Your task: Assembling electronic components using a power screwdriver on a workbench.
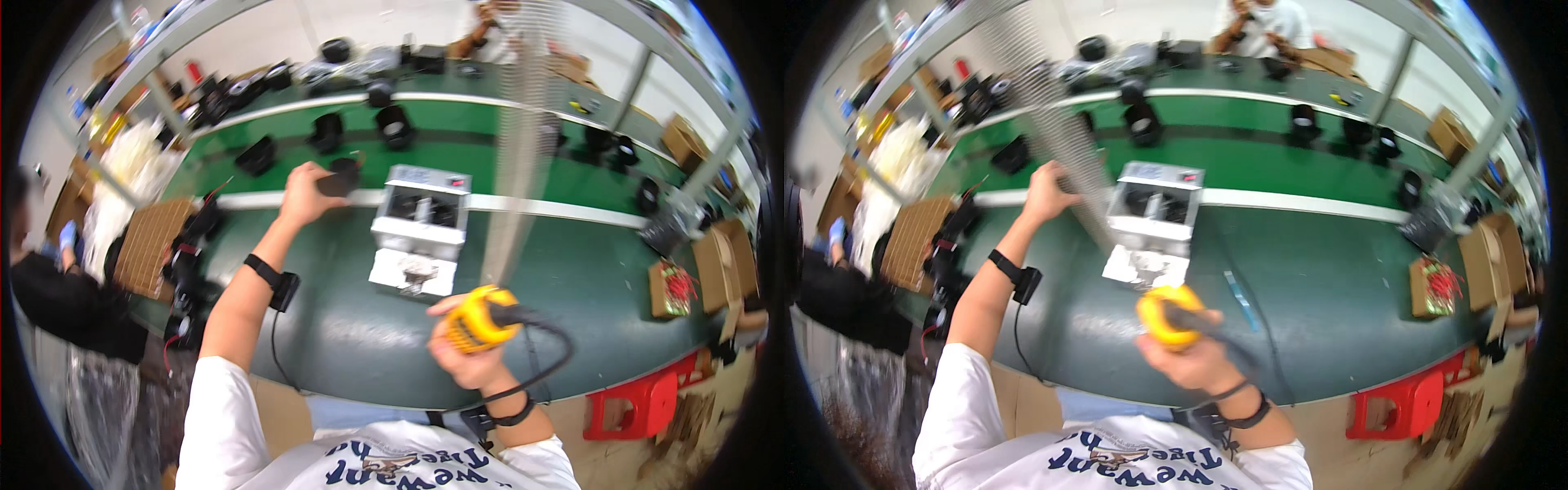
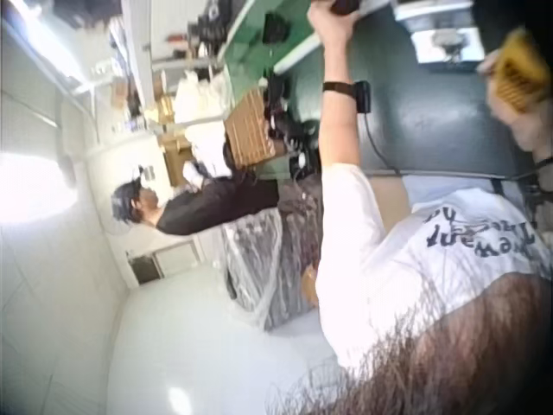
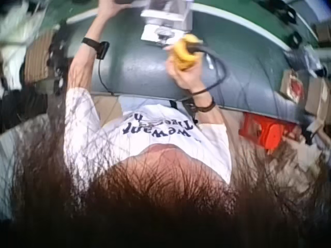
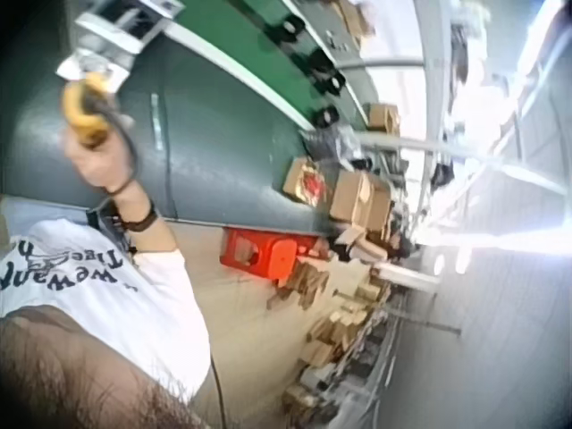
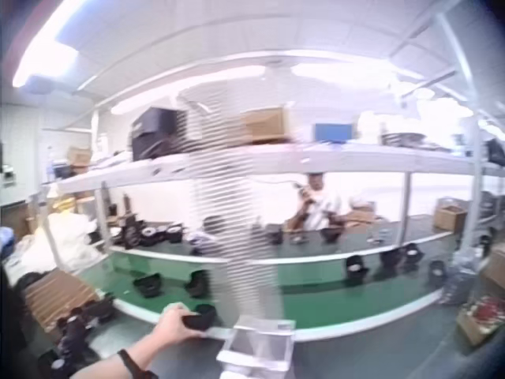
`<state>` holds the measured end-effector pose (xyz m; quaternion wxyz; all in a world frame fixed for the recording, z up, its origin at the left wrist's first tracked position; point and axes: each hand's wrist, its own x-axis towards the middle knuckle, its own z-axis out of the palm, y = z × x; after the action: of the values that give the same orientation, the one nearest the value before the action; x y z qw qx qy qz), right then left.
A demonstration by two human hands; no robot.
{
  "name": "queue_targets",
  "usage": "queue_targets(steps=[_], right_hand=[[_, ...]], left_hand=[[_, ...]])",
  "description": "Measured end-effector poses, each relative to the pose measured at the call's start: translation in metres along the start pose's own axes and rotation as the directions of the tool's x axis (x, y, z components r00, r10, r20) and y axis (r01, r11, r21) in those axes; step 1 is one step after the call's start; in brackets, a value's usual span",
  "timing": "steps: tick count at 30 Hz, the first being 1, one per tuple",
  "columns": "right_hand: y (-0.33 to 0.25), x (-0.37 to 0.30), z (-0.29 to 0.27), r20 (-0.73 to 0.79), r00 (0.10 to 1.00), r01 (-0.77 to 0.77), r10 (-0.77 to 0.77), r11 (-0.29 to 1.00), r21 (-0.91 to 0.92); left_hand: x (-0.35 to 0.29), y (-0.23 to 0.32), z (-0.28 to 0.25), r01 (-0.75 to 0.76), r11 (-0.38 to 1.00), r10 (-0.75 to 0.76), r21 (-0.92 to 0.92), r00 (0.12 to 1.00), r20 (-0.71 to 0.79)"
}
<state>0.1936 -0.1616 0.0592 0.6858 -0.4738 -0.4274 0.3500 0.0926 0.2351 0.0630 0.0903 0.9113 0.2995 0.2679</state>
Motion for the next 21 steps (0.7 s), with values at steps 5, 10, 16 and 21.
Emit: queue_targets(steps=[5,10,16,21], right_hand=[[0.005,0.009,-0.011,0.020,0.960,0.279,-0.279,0.949,-0.151],[-0.010,0.011,-0.016,-0.056,0.936,0.335,-0.347,0.929,-0.154],[0.000,0.018,-0.008,0.018,0.949,0.313,-0.315,0.934,-0.171],[0.000,0.022,0.003,-0.039,0.934,0.333,-0.355,0.905,-0.266]], left_hand=[[0.049,-0.025,0.063,0.027,0.990,-0.002,0.141,0.985,-0.174],[0.055,-0.016,0.083,0.100,0.983,-0.078,0.151,0.986,-0.146],[0.007,-0.064,0.035,-0.003,0.988,0.040,0.151,0.969,-0.243],[-0.118,-0.028,-0.069,0.021,0.991,0.010,0.134,0.973,-0.230]])
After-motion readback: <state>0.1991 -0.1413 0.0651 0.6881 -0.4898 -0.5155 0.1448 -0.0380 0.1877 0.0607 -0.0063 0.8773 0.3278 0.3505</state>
